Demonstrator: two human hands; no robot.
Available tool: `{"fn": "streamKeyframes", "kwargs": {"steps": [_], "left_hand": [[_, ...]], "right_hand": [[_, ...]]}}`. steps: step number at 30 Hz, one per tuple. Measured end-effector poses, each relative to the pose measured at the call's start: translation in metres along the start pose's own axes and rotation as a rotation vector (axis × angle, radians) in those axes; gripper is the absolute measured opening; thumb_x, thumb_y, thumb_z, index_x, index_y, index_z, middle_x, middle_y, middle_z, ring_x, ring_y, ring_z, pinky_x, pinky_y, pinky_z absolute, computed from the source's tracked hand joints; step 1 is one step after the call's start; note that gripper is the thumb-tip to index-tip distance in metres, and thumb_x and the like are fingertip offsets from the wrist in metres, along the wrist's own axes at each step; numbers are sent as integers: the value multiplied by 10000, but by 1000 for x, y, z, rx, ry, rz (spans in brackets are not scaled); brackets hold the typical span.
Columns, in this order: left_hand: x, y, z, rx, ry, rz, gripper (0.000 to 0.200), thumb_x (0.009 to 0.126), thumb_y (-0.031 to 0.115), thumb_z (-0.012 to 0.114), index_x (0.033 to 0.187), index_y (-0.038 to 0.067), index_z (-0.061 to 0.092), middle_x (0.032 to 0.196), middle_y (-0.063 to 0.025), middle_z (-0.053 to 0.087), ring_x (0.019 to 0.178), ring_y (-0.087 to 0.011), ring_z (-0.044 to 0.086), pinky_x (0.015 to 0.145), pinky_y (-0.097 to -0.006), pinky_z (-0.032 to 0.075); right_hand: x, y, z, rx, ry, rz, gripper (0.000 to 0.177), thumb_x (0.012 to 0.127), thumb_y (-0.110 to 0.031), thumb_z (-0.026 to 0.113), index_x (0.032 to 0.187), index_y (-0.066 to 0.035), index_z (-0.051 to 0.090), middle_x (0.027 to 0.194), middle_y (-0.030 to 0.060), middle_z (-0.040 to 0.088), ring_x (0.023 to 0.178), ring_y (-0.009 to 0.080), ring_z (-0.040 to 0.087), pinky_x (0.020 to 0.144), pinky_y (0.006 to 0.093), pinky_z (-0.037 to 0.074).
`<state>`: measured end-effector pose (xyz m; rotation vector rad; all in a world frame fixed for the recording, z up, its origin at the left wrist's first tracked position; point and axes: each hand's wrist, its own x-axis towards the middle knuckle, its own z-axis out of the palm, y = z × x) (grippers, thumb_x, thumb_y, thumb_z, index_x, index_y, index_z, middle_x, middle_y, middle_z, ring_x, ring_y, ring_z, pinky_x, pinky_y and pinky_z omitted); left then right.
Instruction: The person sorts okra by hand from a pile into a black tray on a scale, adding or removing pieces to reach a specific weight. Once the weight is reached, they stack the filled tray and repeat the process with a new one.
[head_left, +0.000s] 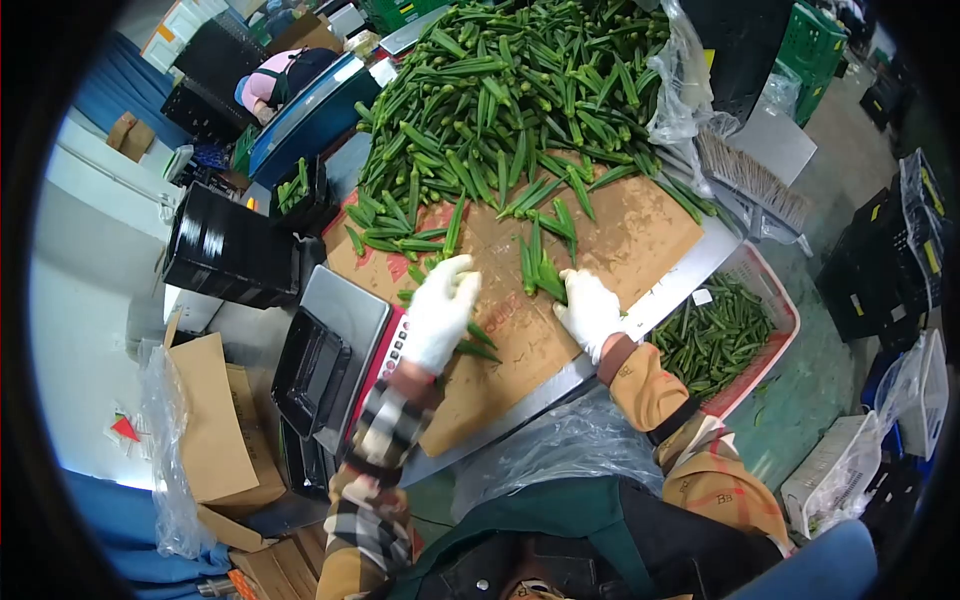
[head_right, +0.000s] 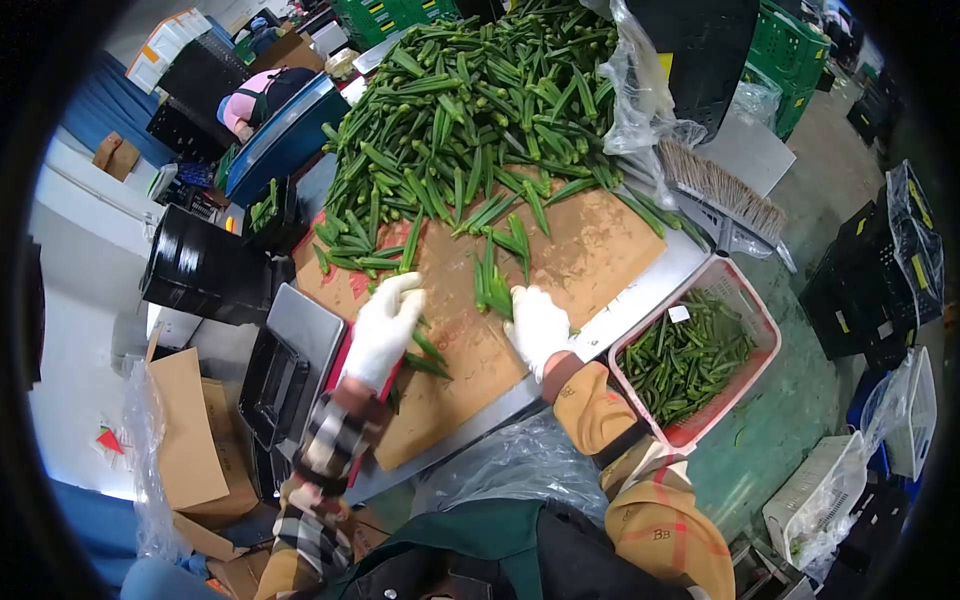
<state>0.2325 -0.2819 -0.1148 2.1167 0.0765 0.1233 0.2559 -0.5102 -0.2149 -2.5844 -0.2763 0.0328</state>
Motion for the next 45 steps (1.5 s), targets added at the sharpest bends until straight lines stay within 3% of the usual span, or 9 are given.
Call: {"fn": "streamKeyframes", "kwargs": {"steps": [8,9,16,18,20,24,33,38,45], "left_hand": [[58,-11,101,615,-61,-85,533,894,469,716,1142,12,597,1141,-238,677,1062,-413,673,892,-474,547],[60,-9,106,648,-85,-120,604,892,443,723,1277,-7,606,1168,-253,683,1068,-422,679,912,-471,546],[69,-9,65,849,-426,-122,386,830,288,724,1058,-16,657,1102,-280,684,1049,-445,674,902,-477,551],[80,-2,38,773,-337,-115,345,818,240,701,1018,-37,655,1032,-301,680,998,-470,670,884,-482,548],[97,-21,20,742,-28,60,333,810,218,713,983,-57,638,955,-324,663,947,-492,658,841,-491,539],[146,-35,-7,701,117,5,339,811,182,763,1029,-33,617,1033,-302,672,1018,-474,646,848,-492,521],[160,-71,1,675,-9,-51,549,784,203,826,1224,31,547,1057,-284,699,1019,-456,678,879,-489,539],[186,-67,-64,836,-88,153,367,758,10,714,1118,48,656,1084,-211,707,1064,-430,658,885,-464,537],[164,-101,-37,1208,-259,282,383,759,55,705,1132,144,715,1058,-171,714,961,-366,683,875,-469,552]], "right_hand": [[36,32,-79,718,-140,61,430,773,-210,728,1151,-7,697,944,188,740,894,325,724,836,390,553],[49,26,-86,552,-82,90,403,784,-218,716,1131,-12,700,957,193,743,907,350,720,839,402,554],[117,-8,-33,-154,-47,51,667,808,-429,810,1302,-33,602,1189,199,633,1125,366,641,890,463,574],[123,-5,-12,-184,67,34,515,784,-331,840,1139,-34,615,1130,187,644,1054,320,685,813,417,603],[124,-1,-9,-191,101,41,445,775,-231,825,1115,-37,612,1040,165,670,942,328,716,752,422,608],[114,10,-43,-68,-66,45,396,755,-172,778,1091,-32,621,980,185,713,885,375,729,781,450,595],[171,40,-60,-112,113,176,694,764,-213,781,1393,-49,540,1196,188,688,1106,347,683,909,437,562],[171,34,-38,-64,36,198,733,768,-207,765,1428,-20,507,1231,196,684,1122,344,684,921,434,559],[157,34,-55,226,17,257,647,744,-189,797,1319,4,572,1135,203,723,1067,368,700,922,442,554]]}}
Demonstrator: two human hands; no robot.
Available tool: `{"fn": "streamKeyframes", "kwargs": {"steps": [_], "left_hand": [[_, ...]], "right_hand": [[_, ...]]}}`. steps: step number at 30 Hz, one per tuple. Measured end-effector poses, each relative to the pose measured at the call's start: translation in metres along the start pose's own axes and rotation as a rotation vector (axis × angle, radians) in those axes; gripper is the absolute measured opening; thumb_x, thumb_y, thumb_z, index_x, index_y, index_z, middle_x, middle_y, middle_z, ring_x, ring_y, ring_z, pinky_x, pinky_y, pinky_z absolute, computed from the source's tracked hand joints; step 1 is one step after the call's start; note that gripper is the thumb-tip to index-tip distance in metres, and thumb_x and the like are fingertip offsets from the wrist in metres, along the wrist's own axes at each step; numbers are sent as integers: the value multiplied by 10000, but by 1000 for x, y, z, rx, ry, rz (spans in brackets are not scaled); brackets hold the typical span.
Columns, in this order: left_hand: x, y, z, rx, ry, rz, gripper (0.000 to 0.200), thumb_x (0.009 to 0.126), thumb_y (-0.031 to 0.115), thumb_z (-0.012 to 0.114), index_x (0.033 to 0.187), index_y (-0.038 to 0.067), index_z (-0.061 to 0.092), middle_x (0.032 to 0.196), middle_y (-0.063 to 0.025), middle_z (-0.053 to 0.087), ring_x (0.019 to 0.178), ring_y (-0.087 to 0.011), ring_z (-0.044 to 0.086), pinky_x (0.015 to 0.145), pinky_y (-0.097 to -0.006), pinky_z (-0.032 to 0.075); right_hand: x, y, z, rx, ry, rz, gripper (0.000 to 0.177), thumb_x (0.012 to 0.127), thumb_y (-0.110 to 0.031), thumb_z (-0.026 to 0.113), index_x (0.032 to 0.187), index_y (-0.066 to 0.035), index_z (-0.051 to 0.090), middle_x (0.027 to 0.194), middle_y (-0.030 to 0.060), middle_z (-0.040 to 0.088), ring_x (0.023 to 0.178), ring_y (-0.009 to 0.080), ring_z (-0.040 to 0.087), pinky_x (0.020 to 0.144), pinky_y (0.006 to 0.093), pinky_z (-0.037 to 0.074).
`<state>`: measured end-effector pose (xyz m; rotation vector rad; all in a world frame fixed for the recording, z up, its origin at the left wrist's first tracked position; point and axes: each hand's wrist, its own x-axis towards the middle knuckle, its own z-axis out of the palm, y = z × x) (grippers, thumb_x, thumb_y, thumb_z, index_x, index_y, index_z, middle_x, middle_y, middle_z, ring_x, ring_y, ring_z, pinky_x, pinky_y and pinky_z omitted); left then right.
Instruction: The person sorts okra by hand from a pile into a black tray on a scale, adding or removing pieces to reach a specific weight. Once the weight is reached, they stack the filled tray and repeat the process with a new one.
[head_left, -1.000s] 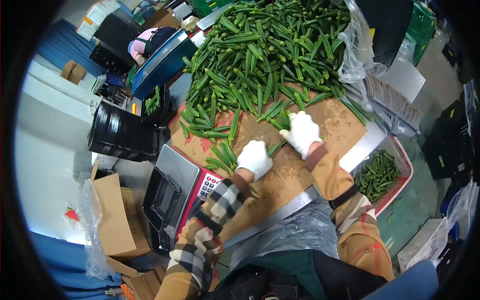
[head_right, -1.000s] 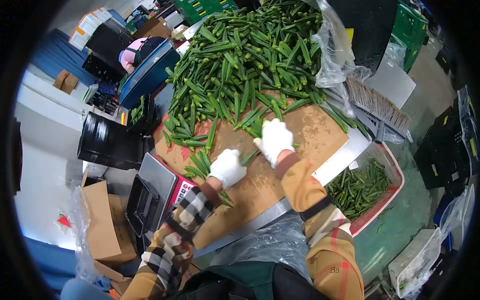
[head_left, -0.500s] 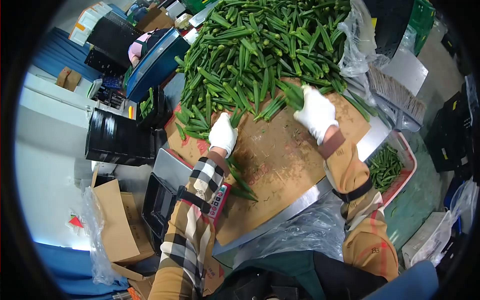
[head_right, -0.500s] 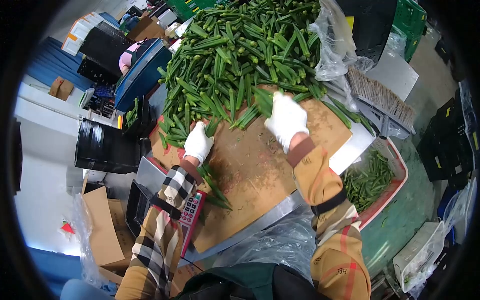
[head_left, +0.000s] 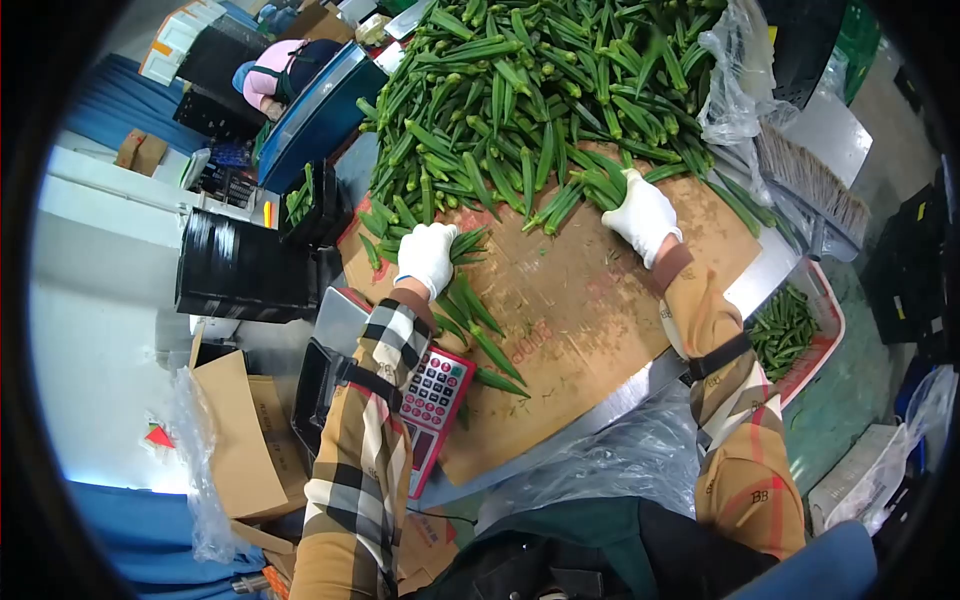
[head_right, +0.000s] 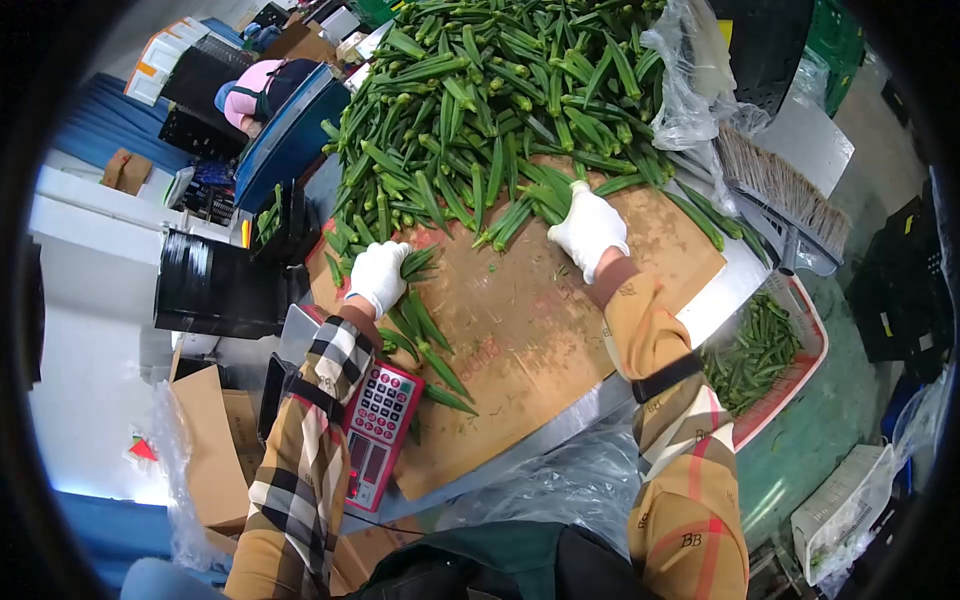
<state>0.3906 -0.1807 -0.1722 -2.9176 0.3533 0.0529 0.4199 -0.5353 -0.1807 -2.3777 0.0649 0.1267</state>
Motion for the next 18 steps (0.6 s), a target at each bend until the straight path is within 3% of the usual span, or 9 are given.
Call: {"fn": "streamKeyframes", "kwargs": {"steps": [1,3,4,7,9,11,12,13,18], "left_hand": [[2,3,-1,8,2,23,366,755,55,699,1114,129,708,1027,-177,717,950,-367,685,869,-471,551],[0,15,-16,-4,-32,-77,352,761,59,703,1110,101,689,985,-192,712,934,-365,688,869,-462,552],[1,24,-28,-7,-47,-119,346,764,61,705,1108,87,679,964,-200,710,927,-364,690,868,-457,553],[2,52,-48,-742,109,-294,324,817,81,719,1134,62,656,970,-171,719,911,-314,706,828,-411,567],[-2,72,-68,-1538,-154,-237,307,889,142,715,1169,46,634,1004,-98,714,900,-240,707,790,-356,562],[-27,106,-96,-2136,-436,-147,350,952,149,686,1276,42,608,1128,-52,695,937,-206,696,837,-376,571],[-37,109,-88,-2070,-516,-104,411,963,175,673,1343,49,576,1162,-68,690,1009,-199,690,873,-385,567],[-46,118,-81,-2091,-482,-85,417,971,194,670,1359,75,573,1204,-73,683,1094,-204,675,897,-390,565],[-101,131,-79,-2474,-427,-222,436,1063,409,547,1357,88,568,1310,-89,637,1173,-234,642,962,-402,542]], "right_hand": [[-5,1,-6,94,-39,10,645,736,-199,803,1308,7,586,1126,209,726,1060,372,701,924,441,552],[-3,32,24,782,-147,-194,487,762,-148,824,1195,13,668,1076,121,751,965,226,713,867,345,560],[-14,30,18,910,-279,-81,441,807,-100,794,1211,11,660,1075,102,744,940,201,704,847,321,562],[-50,21,7,1310,-498,78,399,897,-62,741,1273,10,629,1118,94,724,939,176,698,843,307,580],[-71,14,10,1523,-599,121,422,933,-78,718,1326,12,593,1172,107,707,971,190,701,866,328,594],[-87,8,13,1687,-697,165,466,962,-98,695,1388,15,544,1235,121,687,1012,216,706,896,360,606],[-94,7,11,1732,-816,86,500,976,-78,684,1427,26,495,1274,123,666,1126,233,681,1002,393,577],[-100,6,11,1758,-789,118,496,986,-85,672,1434,23,488,1301,131,652,1152,235,670,1013,397,571],[-134,6,12,1843,-762,196,454,1038,-119,605,1452,12,473,1431,148,573,1257,245,614,1044,409,554]]}}
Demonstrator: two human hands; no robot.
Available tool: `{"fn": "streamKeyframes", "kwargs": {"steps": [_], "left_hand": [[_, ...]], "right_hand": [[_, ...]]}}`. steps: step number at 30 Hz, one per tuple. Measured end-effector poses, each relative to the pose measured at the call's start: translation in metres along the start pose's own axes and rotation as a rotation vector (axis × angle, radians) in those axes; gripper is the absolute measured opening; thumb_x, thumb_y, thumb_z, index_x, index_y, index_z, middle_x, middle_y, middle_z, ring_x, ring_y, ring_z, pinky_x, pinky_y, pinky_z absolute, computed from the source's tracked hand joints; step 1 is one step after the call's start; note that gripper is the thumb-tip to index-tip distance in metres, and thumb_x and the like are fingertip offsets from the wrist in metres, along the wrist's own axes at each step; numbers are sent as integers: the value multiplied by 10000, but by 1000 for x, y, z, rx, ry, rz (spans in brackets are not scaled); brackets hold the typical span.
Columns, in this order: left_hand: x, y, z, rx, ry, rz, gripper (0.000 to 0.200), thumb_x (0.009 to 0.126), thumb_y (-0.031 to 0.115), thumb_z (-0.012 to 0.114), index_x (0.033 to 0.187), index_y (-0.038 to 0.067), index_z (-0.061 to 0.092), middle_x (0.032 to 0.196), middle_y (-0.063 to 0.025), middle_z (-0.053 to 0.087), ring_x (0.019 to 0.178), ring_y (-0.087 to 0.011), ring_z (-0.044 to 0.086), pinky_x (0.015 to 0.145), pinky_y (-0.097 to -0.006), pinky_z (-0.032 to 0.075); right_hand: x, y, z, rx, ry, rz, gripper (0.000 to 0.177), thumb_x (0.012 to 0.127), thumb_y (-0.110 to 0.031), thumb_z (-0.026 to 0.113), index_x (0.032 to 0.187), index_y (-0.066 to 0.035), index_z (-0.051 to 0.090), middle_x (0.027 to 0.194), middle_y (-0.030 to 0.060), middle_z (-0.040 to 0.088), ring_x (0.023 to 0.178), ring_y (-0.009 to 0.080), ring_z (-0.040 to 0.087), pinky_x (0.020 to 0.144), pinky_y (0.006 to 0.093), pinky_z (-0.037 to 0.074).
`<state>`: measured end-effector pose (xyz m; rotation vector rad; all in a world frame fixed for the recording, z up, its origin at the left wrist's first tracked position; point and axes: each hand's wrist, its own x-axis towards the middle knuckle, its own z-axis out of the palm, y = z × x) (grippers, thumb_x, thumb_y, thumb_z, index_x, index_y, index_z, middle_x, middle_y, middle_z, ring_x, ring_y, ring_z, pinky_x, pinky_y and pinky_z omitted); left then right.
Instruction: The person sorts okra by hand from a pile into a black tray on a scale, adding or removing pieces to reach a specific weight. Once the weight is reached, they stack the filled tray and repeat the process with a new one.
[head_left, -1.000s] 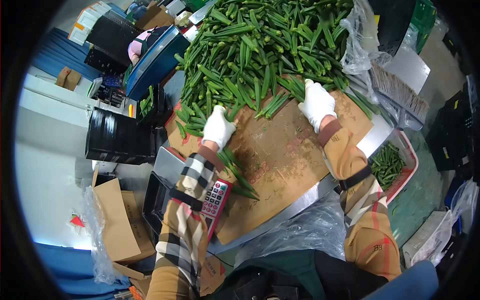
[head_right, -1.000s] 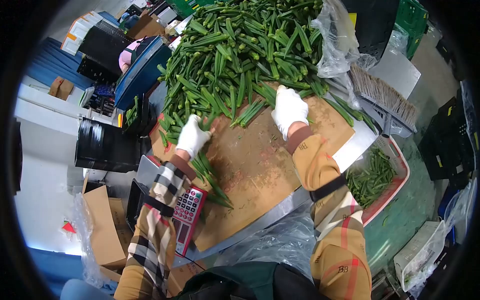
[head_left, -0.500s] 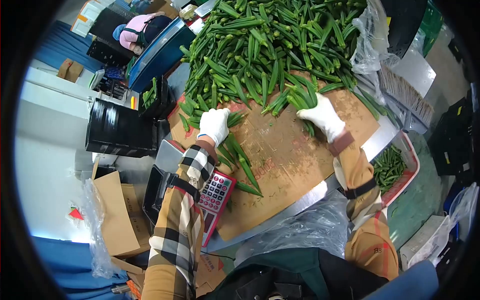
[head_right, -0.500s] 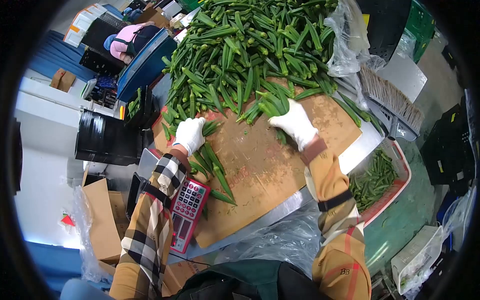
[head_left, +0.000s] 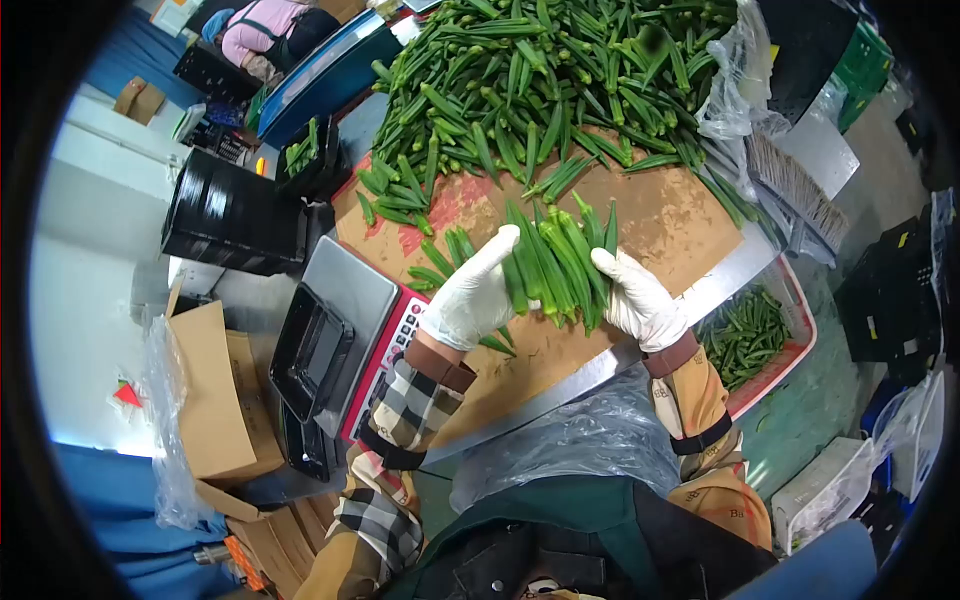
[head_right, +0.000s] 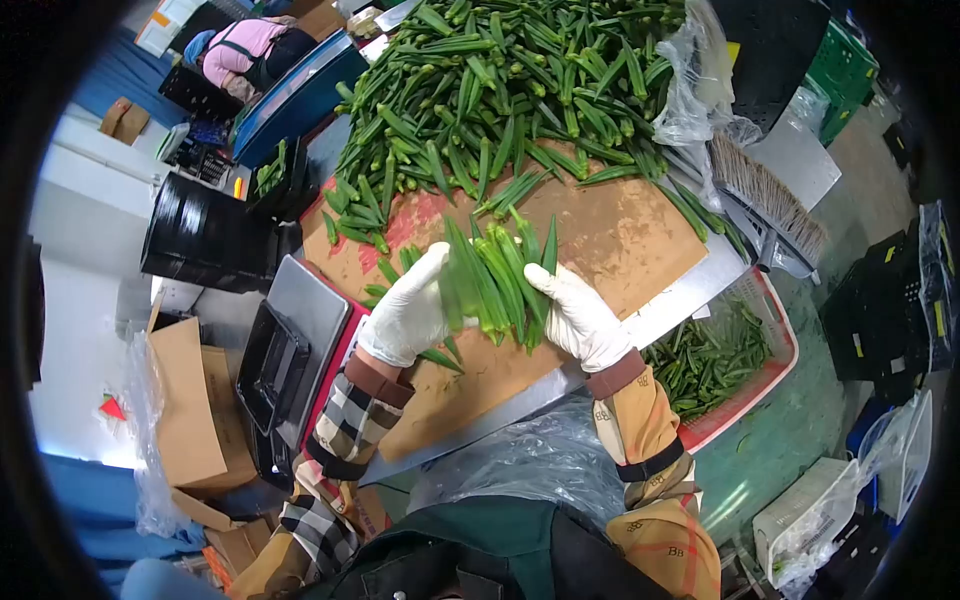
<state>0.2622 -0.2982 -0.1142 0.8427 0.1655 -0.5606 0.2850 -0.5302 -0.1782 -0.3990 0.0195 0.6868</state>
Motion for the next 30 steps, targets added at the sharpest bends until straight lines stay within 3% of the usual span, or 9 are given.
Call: {"fn": "streamKeyframes", "kwargs": {"steps": [3,8,12,13,16,19,20,24,30], "left_hand": [[-18,-6,1,-102,6,61,491,1083,479,472,1370,91,560,1321,-93,634,1198,-252,629,993,-429,523],[-70,6,-1,-121,275,141,299,1062,358,591,1194,99,659,1173,-29,695,1070,-135,654,947,-318,520],[-141,50,-12,214,430,328,319,1084,367,545,1233,105,649,1144,-21,688,1042,-148,656,945,-311,523],[-160,63,-5,178,493,368,278,1065,357,590,1147,102,667,1059,-5,701,952,-98,669,827,-277,547],[-207,111,-12,233,562,343,351,1071,412,564,1186,96,665,1087,-24,709,968,-119,683,853,-288,561],[-247,142,-46,415,739,356,428,1059,501,546,1180,109,668,1089,-21,707,928,-118,682,839,-290,561],[-260,151,-71,476,761,301,500,1068,519,508,1278,81,626,1209,-54,678,1069,-147,648,945,-321,523],[-283,140,-97,959,890,33,733,1047,660,395,1552,130,439,1560,-99,468,1439,-259,412,1193,-452,267],[-329,113,-109,853,957,354,618,1069,538,444,1547,147,460,1530,-90,520,1455,-255,432,1195,-494,269]], "right_hand": [[-5,14,7,-37,-10,37,428,1053,-134,581,1446,4,483,1391,140,599,1224,246,630,1052,407,545],[3,66,64,-175,65,47,382,1058,-136,564,1413,-7,509,1333,130,631,1174,229,649,1023,387,548],[28,126,130,-93,-58,98,366,1055,-160,576,1390,-23,520,1331,114,636,1176,223,643,1022,416,532],[38,144,147,-106,-63,92,369,1058,-178,569,1389,-24,518,1341,107,634,1165,230,648,999,417,533],[64,189,205,-41,-279,136,293,1067,-223,554,1314,-68,584,1205,66,686,1075,174,669,948,350,538],[105,252,241,-88,-233,121,371,1064,-313,584,1340,-66,556,1246,49,658,1106,152,647,973,346,518],[123,278,243,-189,-106,186,410,1050,-346,607,1352,-77,541,1289,40,632,1156,141,614,1004,354,492],[89,242,250,-352,-239,359,457,1011,-384,667,1346,-108,525,1325,10,565,1265,147,511,1093,424,403],[55,167,134,-555,-165,275,449,1064,-238,575,1432,16,532,1311,160,656,1129,203,657,998,365,518]]}}
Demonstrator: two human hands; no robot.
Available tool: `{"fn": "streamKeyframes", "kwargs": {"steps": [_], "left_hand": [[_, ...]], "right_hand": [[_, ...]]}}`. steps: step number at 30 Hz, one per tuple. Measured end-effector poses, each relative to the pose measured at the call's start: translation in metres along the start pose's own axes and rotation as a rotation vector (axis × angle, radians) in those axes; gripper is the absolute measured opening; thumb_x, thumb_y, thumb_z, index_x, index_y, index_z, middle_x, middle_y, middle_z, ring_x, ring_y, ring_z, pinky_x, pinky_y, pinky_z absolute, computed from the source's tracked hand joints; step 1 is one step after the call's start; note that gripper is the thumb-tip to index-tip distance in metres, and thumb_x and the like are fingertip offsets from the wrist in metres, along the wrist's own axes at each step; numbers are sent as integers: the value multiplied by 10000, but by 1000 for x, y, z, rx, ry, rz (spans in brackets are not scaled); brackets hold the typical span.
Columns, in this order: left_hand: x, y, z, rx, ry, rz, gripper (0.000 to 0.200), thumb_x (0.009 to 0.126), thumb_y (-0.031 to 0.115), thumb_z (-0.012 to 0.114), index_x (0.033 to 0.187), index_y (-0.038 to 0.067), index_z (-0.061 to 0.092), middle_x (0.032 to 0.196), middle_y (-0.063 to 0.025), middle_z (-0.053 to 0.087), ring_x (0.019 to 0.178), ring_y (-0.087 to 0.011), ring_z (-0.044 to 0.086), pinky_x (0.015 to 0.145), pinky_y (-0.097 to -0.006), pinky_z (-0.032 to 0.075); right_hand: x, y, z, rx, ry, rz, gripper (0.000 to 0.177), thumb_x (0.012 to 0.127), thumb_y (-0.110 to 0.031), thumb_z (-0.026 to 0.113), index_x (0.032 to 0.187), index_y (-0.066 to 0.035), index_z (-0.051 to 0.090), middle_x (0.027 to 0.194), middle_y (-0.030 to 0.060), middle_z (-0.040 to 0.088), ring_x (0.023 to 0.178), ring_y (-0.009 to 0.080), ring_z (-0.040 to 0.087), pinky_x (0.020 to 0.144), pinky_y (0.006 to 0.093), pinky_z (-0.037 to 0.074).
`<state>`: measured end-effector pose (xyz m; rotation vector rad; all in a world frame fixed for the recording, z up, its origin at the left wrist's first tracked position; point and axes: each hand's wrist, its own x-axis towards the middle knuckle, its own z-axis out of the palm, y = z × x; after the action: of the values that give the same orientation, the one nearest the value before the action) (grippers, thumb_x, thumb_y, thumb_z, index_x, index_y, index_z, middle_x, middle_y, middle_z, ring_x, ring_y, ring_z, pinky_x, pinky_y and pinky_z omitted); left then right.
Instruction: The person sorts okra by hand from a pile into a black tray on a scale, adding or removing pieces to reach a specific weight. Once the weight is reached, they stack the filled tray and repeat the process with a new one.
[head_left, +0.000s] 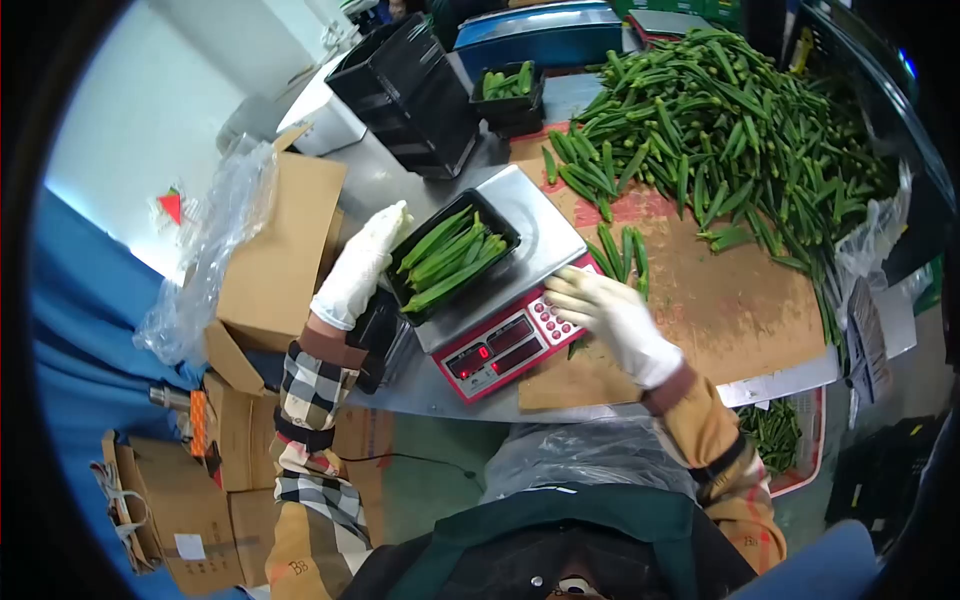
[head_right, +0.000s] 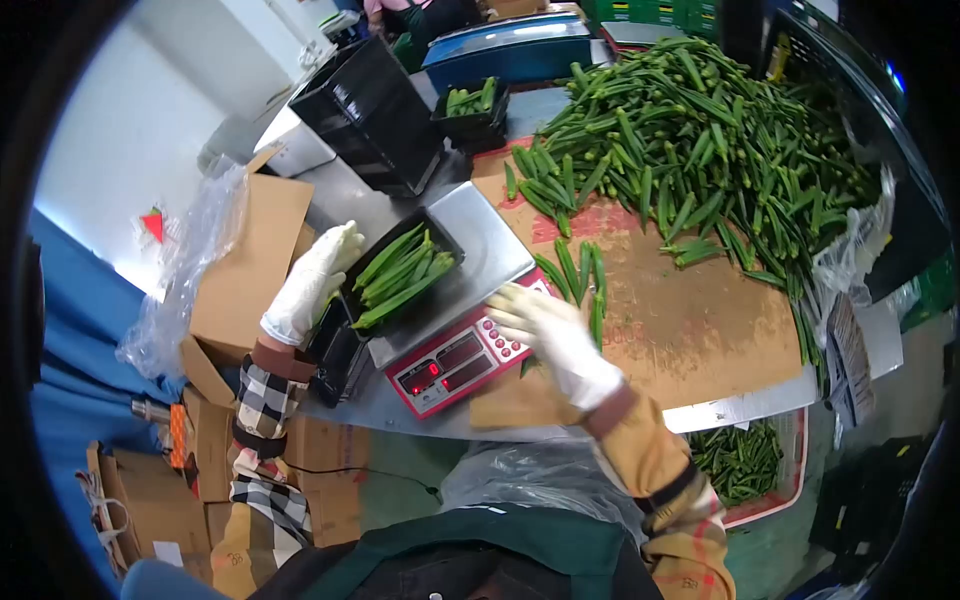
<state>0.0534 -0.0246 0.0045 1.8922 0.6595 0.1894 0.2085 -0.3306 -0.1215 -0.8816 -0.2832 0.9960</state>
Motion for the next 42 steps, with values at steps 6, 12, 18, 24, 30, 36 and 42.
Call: {"fn": "streamKeyframes", "kwargs": {"steps": [6,12,18,24,30,36,42], "left_hand": [[-40,-38,-48,-49,259,-62,601,1057,534,471,1496,127,526,1463,-102,580,1378,-259,507,1168,-469,327],[-50,-84,-55,-233,295,-237,623,1038,565,516,1447,96,550,1321,-74,666,1180,-204,610,1025,-421,428],[-43,-95,-33,-323,159,-252,537,1030,489,592,1372,76,563,1137,-60,697,952,-157,685,822,-303,523],[-37,-87,-5,-261,80,-250,397,1024,407,642,1267,97,601,948,17,659,719,-80,636,655,-214,507],[-30,-98,18,-156,97,-103,220,1003,203,659,1159,48,648,809,25,613,561,-52,514,516,-216,436],[-33,-82,47,-100,73,-95,245,1009,210,642,1175,31,661,823,16,615,499,-50,470,470,-205,399],[-37,-74,56,-104,26,-91,330,1027,232,620,1282,22,637,882,8,651,535,-37,473,478,-191,391]], "right_hand": [[-94,54,-159,-914,669,-429,254,1018,-62,609,1247,31,663,1160,108,716,977,158,680,897,284,545],[-106,64,-162,-1550,727,-688,296,930,37,622,1204,-47,695,1059,114,683,954,274,670,867,348,548],[-101,63,-163,-1488,752,-647,304,913,44,624,1188,-61,700,1047,101,684,946,261,674,852,343,548],[-102,64,-162,-1497,764,-652,292,913,37,630,1177,-66,703,1033,100,697,936,264,681,844,347,551],[-91,50,-140,-1424,735,-651,195,930,-44,671,1117,-52,726,1043,119,718,945,266,701,849,354,559],[-45,57,-99,-1547,632,-378,549,785,-353,855,1229,-86,670,881,78,677,818,275,670,750,403,543],[-29,36,-108,-1329,696,-9,400,806,-329,848,1076,-67,711,803,99,729,767,308,713,721,414,549]]}}
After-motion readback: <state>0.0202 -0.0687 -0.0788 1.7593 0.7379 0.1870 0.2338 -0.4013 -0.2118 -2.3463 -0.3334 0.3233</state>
